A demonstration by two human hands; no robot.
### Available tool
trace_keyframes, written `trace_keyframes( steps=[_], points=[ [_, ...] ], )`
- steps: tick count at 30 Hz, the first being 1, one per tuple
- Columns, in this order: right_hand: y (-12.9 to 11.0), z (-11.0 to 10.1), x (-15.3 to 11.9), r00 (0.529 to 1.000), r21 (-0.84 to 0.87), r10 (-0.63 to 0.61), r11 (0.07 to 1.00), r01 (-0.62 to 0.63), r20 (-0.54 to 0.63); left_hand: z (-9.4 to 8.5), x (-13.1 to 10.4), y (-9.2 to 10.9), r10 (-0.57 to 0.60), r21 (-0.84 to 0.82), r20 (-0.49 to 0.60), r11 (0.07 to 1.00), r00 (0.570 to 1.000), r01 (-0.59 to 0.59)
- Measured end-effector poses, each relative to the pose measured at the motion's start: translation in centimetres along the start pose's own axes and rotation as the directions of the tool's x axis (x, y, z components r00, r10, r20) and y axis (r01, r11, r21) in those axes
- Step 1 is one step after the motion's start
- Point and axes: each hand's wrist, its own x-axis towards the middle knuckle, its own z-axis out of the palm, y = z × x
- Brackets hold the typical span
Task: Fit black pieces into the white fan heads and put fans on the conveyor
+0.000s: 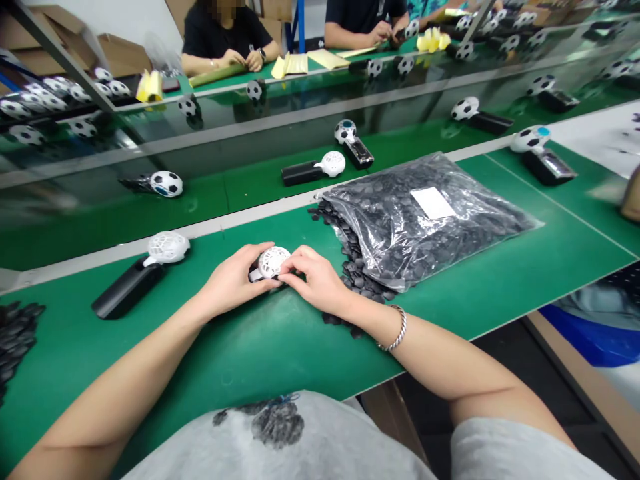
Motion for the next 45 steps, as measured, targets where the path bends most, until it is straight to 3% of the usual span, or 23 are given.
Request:
trace_keyframes(
  steps=[9,13,18,20,24,28,32,37,39,43,45],
  points=[
    [0.3,0.4,0.3,0.994,0.064,0.097,0.993,-0.095,-0.044,0.3,0.1,-0.2,-0.013,-0.051,-0.043,0.999,0.999,0.011],
    [0.0,0.7,0.6,0.98,0.155,0.196,0.968,-0.197,0.022,0.6,0.3,-0.1,-0.01,-0.105,-0.073,0.994,0.997,0.002],
    [0.7,-1.1,1.4,0.987,0.053,0.147,0.987,-0.15,0.07,0.6,0.2,0.0,-0.01,-0.066,-0.071,0.998,0.997,0.006],
    [1.5,-2.8,2.2,0.984,-0.097,0.161,0.983,-0.153,0.076,0.4,0.1,0.0,-0.014,-0.017,-0.036,1.0,0.999,0.013],
    [3.3,-5.7,5.2,0.978,-0.596,0.208,0.788,-0.155,0.02,-0.1,0.1,-0.2,-0.011,0.049,-0.003,0.999,1.0,0.011],
    [4.6,-5.6,9.3,0.967,-0.794,0.139,0.601,0.088,0.213,-0.2,0.2,-0.4,0.003,0.045,0.004,0.999,1.0,-0.003],
    [5.1,-4.3,9.9,0.932,-0.874,0.245,0.468,0.128,0.268,-0.2,0.1,-0.6,0.005,0.027,0.001,1.0,1.0,-0.005],
    [4.0,-4.4,4.8,0.915,-0.851,0.215,0.485,0.204,0.343,-0.4,0.1,-0.7,-0.004,-0.009,0.006,1.0,1.0,0.004],
    [3.3,-4.9,3.9,0.911,-0.834,0.185,0.498,0.236,0.368,-0.4,0.1,-0.8,-0.004,-0.022,0.01,1.0,1.0,0.004],
    [3.6,-5.7,7.4,0.958,-0.885,0.121,0.426,0.185,0.258,-0.3,0.2,-0.9,-0.001,-0.024,0.006,1.0,1.0,0.001],
    [4.6,-5.7,10.2,0.96,-0.931,0.212,0.352,0.098,0.182,-0.2,0.2,-0.9,0.001,-0.012,0.0,1.0,1.0,-0.001]
  ],
)
